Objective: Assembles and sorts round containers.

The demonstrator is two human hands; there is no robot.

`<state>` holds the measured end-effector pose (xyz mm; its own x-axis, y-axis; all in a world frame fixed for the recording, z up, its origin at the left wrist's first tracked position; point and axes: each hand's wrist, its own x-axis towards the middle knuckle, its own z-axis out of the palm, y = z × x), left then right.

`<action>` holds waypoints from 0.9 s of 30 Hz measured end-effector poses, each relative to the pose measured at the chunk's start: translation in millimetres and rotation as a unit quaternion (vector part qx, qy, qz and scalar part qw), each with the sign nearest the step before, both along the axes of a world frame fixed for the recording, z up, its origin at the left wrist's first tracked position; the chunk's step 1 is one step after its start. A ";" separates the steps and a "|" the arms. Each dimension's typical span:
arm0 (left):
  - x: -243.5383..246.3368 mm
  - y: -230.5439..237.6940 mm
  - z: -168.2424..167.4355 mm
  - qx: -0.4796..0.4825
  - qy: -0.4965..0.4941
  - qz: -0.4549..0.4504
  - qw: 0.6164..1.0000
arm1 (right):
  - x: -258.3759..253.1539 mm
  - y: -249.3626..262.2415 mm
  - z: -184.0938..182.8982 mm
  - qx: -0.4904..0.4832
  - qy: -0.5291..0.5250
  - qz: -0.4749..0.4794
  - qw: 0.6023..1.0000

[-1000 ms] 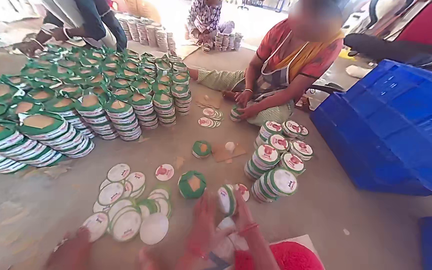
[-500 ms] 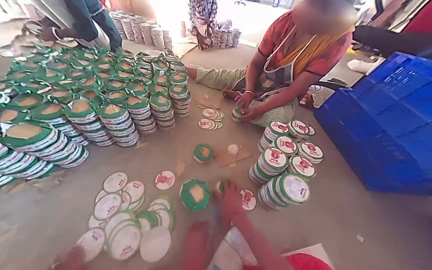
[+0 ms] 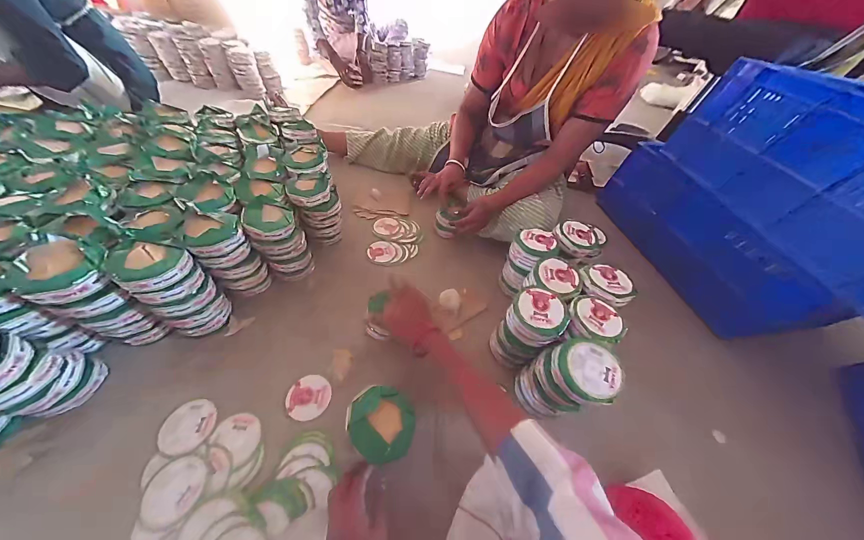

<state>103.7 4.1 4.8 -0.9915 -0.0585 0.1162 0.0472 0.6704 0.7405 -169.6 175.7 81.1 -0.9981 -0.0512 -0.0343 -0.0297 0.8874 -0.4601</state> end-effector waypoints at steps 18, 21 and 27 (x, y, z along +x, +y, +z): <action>1.8 7.2 -7.5 0.100 0.143 0.069 0.982 | 67.8 95.4 -41.5 0.138 -0.052 -0.125 0.981; -6.0 4.6 -6.7 0.133 0.153 0.085 0.976 | 66.3 93.4 -30.2 0.087 -0.055 -0.117 0.988; -34.4 -8.6 12.6 0.139 0.143 0.026 0.980 | 130.5 54.4 -4.4 -0.163 0.182 0.065 0.968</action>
